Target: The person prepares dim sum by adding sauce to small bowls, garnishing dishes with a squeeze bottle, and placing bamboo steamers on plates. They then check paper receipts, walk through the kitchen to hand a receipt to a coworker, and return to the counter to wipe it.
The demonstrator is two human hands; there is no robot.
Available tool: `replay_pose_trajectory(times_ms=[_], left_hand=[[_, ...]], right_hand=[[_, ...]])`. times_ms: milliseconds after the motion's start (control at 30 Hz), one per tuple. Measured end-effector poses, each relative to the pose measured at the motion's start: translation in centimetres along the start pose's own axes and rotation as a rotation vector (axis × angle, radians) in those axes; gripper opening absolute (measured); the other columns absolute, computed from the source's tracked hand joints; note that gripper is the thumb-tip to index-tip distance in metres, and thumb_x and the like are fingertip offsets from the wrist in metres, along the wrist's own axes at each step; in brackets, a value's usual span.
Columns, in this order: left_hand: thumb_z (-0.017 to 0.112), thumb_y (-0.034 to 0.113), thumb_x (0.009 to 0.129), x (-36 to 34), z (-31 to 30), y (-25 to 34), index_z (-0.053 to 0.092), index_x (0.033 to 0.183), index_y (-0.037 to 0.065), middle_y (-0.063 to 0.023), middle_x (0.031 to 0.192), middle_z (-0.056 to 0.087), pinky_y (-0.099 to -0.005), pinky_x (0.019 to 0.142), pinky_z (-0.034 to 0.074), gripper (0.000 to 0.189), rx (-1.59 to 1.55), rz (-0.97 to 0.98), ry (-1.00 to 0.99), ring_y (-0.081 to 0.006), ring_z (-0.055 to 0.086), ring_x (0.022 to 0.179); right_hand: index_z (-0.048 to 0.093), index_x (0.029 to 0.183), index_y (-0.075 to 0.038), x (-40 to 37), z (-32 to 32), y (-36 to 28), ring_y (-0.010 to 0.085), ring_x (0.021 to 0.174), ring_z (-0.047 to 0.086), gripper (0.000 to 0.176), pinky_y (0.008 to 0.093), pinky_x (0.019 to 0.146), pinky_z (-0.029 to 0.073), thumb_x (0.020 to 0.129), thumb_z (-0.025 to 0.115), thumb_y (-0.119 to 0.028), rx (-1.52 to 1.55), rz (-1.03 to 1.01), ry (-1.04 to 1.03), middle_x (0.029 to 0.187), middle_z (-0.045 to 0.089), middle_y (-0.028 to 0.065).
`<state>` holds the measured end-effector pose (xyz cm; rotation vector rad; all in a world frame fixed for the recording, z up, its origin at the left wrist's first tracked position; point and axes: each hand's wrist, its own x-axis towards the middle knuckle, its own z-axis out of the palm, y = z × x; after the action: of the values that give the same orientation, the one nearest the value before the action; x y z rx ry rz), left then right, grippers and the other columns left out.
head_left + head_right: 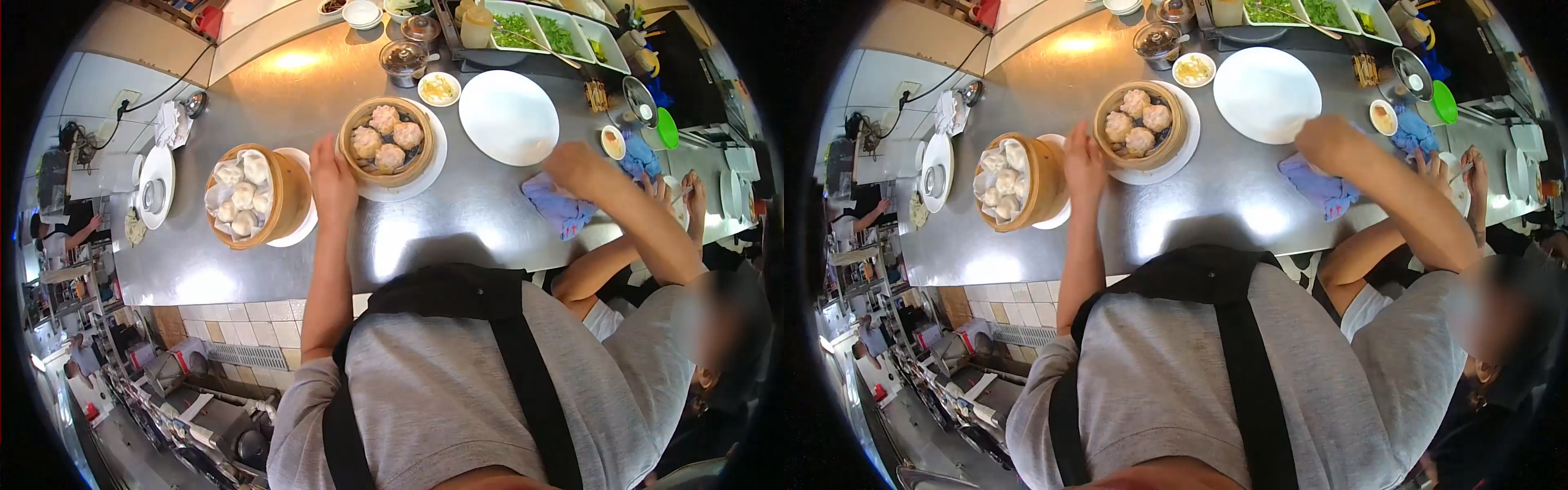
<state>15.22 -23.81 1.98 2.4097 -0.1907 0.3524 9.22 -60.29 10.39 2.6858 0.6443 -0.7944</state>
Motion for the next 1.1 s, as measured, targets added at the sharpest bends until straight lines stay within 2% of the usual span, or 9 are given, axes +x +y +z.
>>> replay_pose_trajectory(times_ms=[100, 333, 433, 533, 567, 700, 900, 1000, 1100], left_hand=[[0.039, 0.017, 0.091, -1.9, 0.1, -0.4, 0.048, 0.119, -0.007, -0.0255, 0.114, 0.05, -0.0402, 0.092, 0.038, 0.037, -0.04, -0.2, -0.036, -0.0374, 0.05, 0.104], [0.047, 0.012, 0.087, -1.0, -0.1, -1.6, 0.052, 0.114, -0.005, -0.0236, 0.109, 0.054, -0.0413, 0.09, 0.039, 0.033, -0.049, -0.187, 0.039, -0.0372, 0.052, 0.103], [0.054, 0.007, 0.08, -1.2, 2.3, -4.3, 0.052, 0.115, -0.002, -0.0198, 0.101, 0.059, -0.0399, 0.078, 0.048, 0.036, -0.09, -0.201, -0.138, -0.0334, 0.06, 0.089], [0.057, 0.001, 0.075, -2.6, 0.7, -1.9, 0.05, 0.117, 0.003, -0.0158, 0.096, 0.062, -0.0349, 0.058, 0.053, 0.043, -0.406, -0.472, -0.204, -0.0271, 0.064, 0.071], [0.053, -0.004, 0.074, -3.2, 1.2, -2.7, 0.044, 0.124, 0.01, -0.0146, 0.096, 0.062, -0.0283, 0.042, 0.051, 0.052, -0.427, -0.453, -0.219, -0.0222, 0.063, 0.059], [0.052, -0.008, 0.073, -5.1, -1.2, -2.0, 0.031, 0.135, 0.014, -0.0158, 0.098, 0.06, -0.0265, 0.036, 0.05, 0.068, -0.676, -0.626, -0.287, -0.0215, 0.062, 0.055], [0.05, -0.007, 0.075, -6.1, 0.0, -1.8, 0.026, 0.139, 0.016, -0.0153, 0.103, 0.06, -0.0269, 0.039, 0.054, 0.073, -0.726, -0.581, -0.131, -0.0216, 0.064, 0.062], [0.05, -0.007, 0.076, -6.0, -0.1, -1.8, 0.025, 0.14, 0.017, -0.0156, 0.109, 0.057, -0.0276, 0.039, 0.054, 0.073, -0.743, -0.636, -0.199, -0.0225, 0.065, 0.068], [0.049, -0.008, 0.077, -6.1, -0.3, -1.9, 0.026, 0.139, 0.017, -0.0152, 0.112, 0.056, -0.0267, 0.043, 0.055, 0.071, -0.782, -0.61, -0.234, -0.0221, 0.064, 0.07]], right_hand=[[0.064, 0.071, -0.001, 0.0, 4.7, -1.8, 0.0328, 0.071, 0.063, 0.014, 0.0412, 0.063, 0.05, 0.064, 0.061, -0.013, 0.037, 0.062, 0.095, 0.073, 0.064, 0.0163], [0.062, 0.082, -0.007, 0.5, 2.0, -7.7, 0.0327, 0.076, 0.062, 0.015, 0.0437, 0.064, 0.049, 0.069, 0.058, -0.014, 0.234, -0.097, 0.201, 0.076, 0.063, 0.0152], [0.061, 0.089, -0.01, 2.2, -0.7, -9.4, 0.0326, 0.077, 0.062, 0.018, 0.0437, 0.065, 0.049, 0.073, 0.055, -0.014, 0.313, 0.033, 0.306, 0.078, 0.063, 0.0158], [0.061, 0.097, -0.013, 5.2, -2.5, -9.8, 0.0318, 0.08, 0.062, 0.022, 0.0438, 0.067, 0.049, 0.076, 0.053, -0.014, 0.4, 0.185, 0.505, 0.084, 0.063, 0.0164], [0.061, 0.099, -0.014, 6.3, -2.6, -9.8, 0.0314, 0.082, 0.062, 0.024, 0.0439, 0.067, 0.05, 0.077, 0.052, -0.014, 0.435, 0.239, 0.564, 0.087, 0.063, 0.0166], [0.061, 0.102, -0.013, 10.6, -1.0, -11.7, 0.0301, 0.083, 0.061, 0.023, 0.041, 0.066, 0.051, 0.082, 0.049, -0.016, 0.377, 0.211, 0.641, 0.094, 0.058, 0.0169], [0.063, 0.094, -0.009, 8.8, 0.9, -13.9, 0.0294, 0.082, 0.061, 0.02, 0.0386, 0.066, 0.052, 0.085, 0.046, -0.014, 0.128, 0.139, 0.788, 0.09, 0.056, 0.0164], [0.063, 0.092, -0.009, 7.2, 1.0, -13.2, 0.0292, 0.082, 0.061, 0.019, 0.0389, 0.065, 0.052, 0.084, 0.047, -0.014, 0.079, -0.106, 0.803, 0.091, 0.056, 0.0163], [0.062, 0.107, -0.016, 6.3, -0.4, -12.3, 0.0284, 0.08, 0.062, 0.03, 0.037, 0.065, 0.052, 0.081, 0.046, -0.01, 0.164, -0.105, 0.601, 0.093, 0.055, 0.0144]])
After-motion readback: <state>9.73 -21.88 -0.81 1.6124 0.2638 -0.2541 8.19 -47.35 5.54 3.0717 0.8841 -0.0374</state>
